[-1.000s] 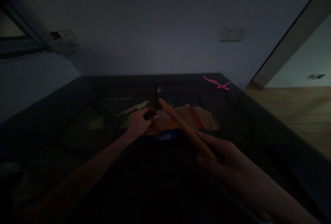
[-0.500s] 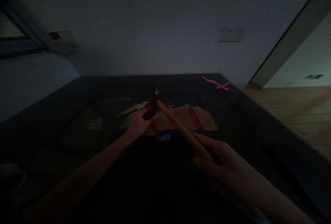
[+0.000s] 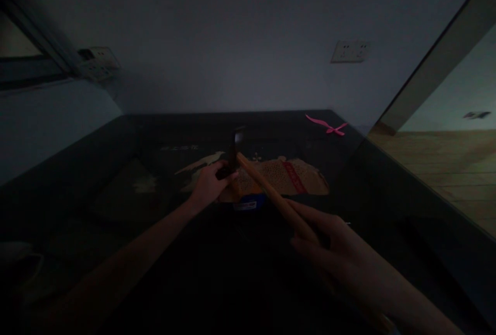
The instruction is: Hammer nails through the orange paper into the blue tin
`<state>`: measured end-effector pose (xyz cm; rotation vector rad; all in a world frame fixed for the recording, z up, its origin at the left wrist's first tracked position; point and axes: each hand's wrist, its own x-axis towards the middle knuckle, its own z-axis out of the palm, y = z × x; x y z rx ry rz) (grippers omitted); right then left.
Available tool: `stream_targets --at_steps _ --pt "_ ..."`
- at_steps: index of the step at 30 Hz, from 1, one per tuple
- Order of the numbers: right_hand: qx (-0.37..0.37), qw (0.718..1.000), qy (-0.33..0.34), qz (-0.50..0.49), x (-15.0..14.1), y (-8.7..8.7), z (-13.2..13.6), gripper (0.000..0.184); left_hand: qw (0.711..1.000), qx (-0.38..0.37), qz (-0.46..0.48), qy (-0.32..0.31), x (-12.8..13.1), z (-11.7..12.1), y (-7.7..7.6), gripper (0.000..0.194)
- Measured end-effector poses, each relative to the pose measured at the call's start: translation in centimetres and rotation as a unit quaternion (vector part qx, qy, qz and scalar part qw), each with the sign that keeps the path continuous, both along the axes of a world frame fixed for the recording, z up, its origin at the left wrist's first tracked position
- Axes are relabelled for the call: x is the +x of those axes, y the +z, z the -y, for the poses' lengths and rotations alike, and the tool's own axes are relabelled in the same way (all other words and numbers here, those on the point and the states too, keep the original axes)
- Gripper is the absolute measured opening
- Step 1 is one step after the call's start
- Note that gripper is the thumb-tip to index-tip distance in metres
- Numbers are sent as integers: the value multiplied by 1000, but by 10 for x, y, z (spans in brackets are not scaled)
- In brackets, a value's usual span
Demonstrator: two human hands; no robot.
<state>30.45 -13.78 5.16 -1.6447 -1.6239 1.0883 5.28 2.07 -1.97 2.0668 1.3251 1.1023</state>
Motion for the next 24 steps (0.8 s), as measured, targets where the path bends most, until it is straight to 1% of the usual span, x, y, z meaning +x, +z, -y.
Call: stream_targets --at_steps 3,5,8,10,12,15,17,20,22,24 --pt "12 998 -48 -35 -2 1 3 56 999 -2 29 -20 0 1 2 7" --pt "-3 991 -95 -97 -4 -2 4 56 999 3 37 -29 0 2 4 7" --pt "-26 965 -146 -217 -11 -13 1 56 998 12 39 -41 0 1 4 7" --pt "-23 944 -160 -288 -14 -22 -4 53 997 13 44 -55 -1 1 4 7" --pt "-20 930 -168 -327 -14 -30 -8 50 996 8 48 -72 -2 1 5 8" --pt "-29 925 -157 -344 -9 -37 -10 51 995 -3 51 -91 -3 1 7 15" --pt "-36 926 -147 -347 -5 -40 -9 53 994 -4 54 -97 -3 2 8 21" --pt "-32 928 -140 -344 0 -42 -8 52 994 5 49 -99 -3 1 10 25" --pt "-24 932 -142 -333 1 -43 -9 52 994 22 34 -100 -5 1 13 27" --pt "-24 934 -139 -328 2 -43 -9 52 995 62 2 -84 -8 5 22 29"
